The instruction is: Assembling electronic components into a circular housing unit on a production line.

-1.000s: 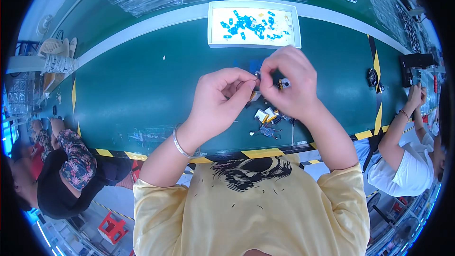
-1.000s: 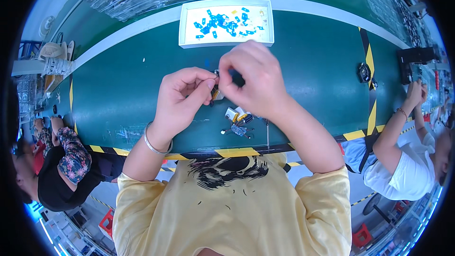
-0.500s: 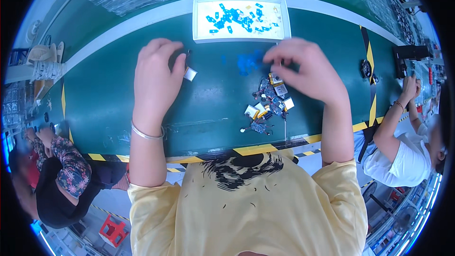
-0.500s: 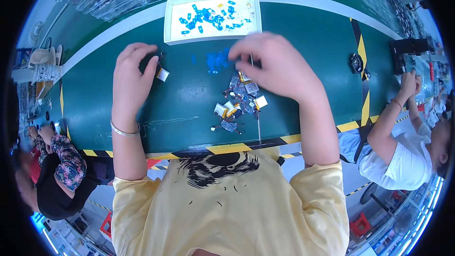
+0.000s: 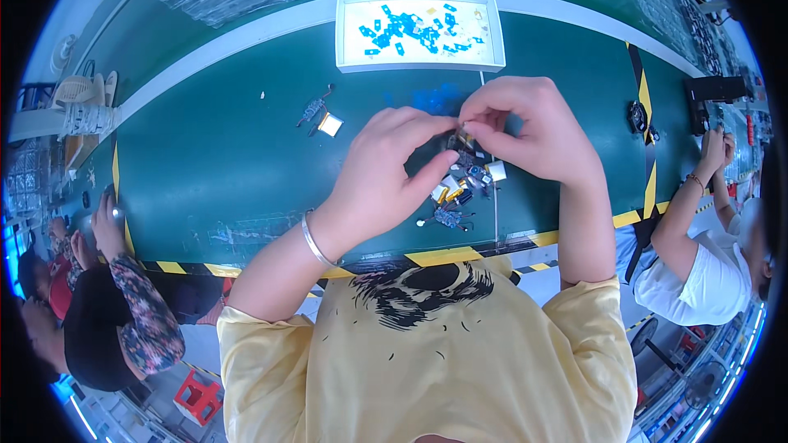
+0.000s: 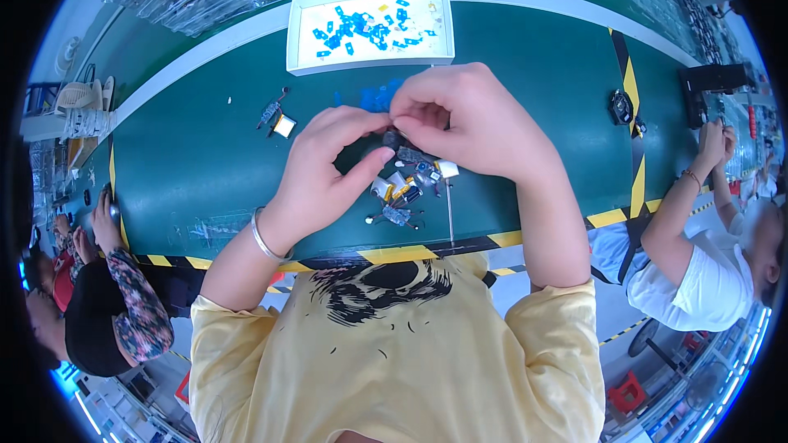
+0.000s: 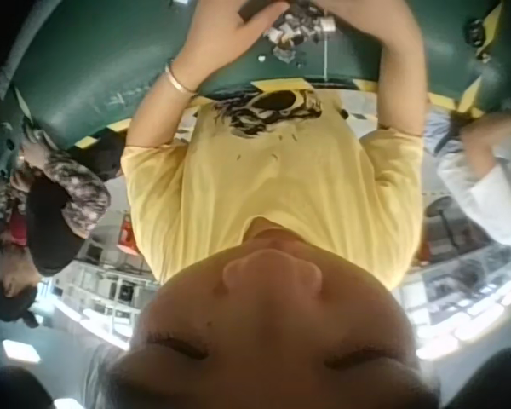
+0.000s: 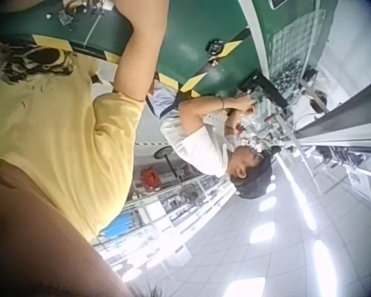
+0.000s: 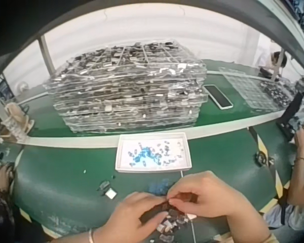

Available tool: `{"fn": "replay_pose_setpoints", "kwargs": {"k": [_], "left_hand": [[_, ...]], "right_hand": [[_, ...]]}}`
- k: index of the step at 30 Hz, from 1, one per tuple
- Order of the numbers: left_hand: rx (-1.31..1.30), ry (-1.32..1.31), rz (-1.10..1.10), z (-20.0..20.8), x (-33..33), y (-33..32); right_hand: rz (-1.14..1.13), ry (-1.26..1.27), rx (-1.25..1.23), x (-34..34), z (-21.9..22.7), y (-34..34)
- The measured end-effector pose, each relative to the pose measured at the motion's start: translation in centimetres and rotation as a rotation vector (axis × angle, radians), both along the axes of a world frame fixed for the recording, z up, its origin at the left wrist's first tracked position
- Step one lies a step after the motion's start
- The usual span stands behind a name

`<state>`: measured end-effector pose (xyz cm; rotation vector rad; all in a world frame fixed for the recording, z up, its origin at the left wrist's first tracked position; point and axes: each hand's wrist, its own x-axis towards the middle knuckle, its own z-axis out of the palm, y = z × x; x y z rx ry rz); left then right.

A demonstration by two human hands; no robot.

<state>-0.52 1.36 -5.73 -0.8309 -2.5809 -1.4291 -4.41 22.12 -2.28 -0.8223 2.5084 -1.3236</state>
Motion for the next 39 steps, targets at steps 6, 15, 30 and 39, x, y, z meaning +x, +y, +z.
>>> {"fn": "replay_pose_setpoints", "kwargs": {"k": [6, 15, 30, 39], "left_hand": [[0.753, -0.503, 0.028, 1.3, 0.3, -0.3], [0.674, -0.709, 0.050, 2.2, 0.0, -2.4], [0.550, -0.724, -0.010, 1.9, 1.0, -1.5], [0.517, -0.737, 0.015, 1.3, 0.8, -1.8]], "right_hand": [[-0.031, 0.100, -0.376, 1.3, -0.9, -3.1], [-0.035, -0.135, -0.564, 2.0, -1.6, -3.6], [-0.195, 0.366, -0.287, 2.0, -1.9, -4.7], [-0.167, 0.656, -0.157, 2.0, -2.2, -5.0]]}}
